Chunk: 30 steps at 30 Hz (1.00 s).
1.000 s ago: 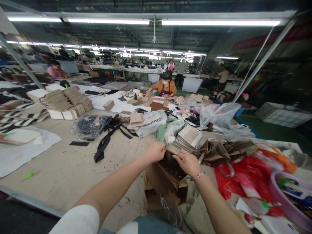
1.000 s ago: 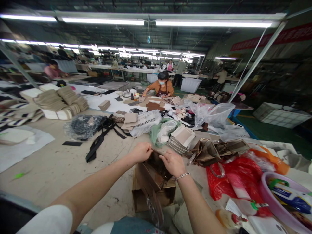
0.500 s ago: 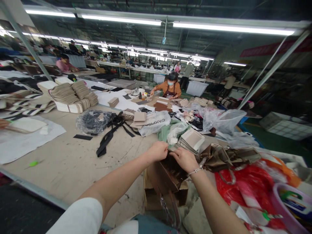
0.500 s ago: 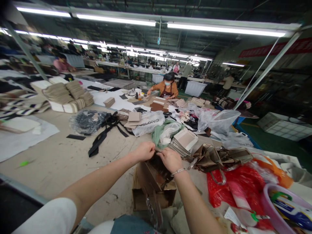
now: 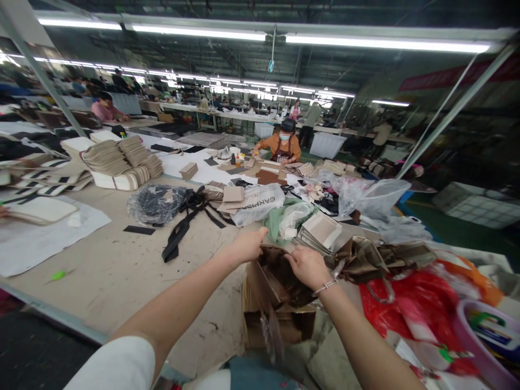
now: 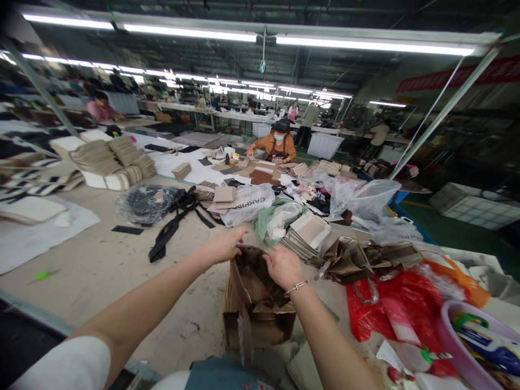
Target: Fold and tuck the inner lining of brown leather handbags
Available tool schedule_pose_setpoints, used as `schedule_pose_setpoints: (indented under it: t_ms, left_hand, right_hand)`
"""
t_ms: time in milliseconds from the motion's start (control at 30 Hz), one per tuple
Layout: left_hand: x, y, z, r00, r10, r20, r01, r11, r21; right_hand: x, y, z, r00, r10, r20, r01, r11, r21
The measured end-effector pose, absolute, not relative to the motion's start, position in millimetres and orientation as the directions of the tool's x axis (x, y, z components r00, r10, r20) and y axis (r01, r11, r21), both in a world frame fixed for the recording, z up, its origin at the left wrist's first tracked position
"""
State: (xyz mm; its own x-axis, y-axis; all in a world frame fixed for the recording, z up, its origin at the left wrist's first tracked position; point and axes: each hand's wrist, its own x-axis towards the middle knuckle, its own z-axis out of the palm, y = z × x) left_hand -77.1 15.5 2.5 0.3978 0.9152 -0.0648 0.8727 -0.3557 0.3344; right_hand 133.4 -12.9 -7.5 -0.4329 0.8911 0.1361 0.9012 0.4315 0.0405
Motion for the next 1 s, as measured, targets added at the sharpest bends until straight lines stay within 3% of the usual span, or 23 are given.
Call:
schedule_pose_setpoints:
  t_ms: [133, 300, 433, 1000]
  left_hand:
    - [-84, 28, 13, 0.455, 0.890, -0.027, 0.862, -0.432, 0.265]
    - [-64, 8, 11, 0.513, 0.848, 0.131, 0.778, -0.524, 0.346]
    - [-54, 6, -1, 0.528, 0.833, 0.166, 0.766, -0.552, 0.331]
    - [-39, 11, -10, 0.401, 0.894, 0.200, 0.826, -0.448, 0.342]
  right_hand:
    - [129, -24, -6, -0.456, 0.876, 0.160, 0.890, 0.453, 0.054]
    - [133, -28, -13, -0.437, 0.882, 0.179, 0.898, 0.440, 0.020]
    - [139, -26, -16, -0.431, 0.881, 0.194, 0.899, 0.439, 0.001]
    - [150, -25, -22, -0.425, 0.881, 0.207, 0.900, 0.436, -0.005]
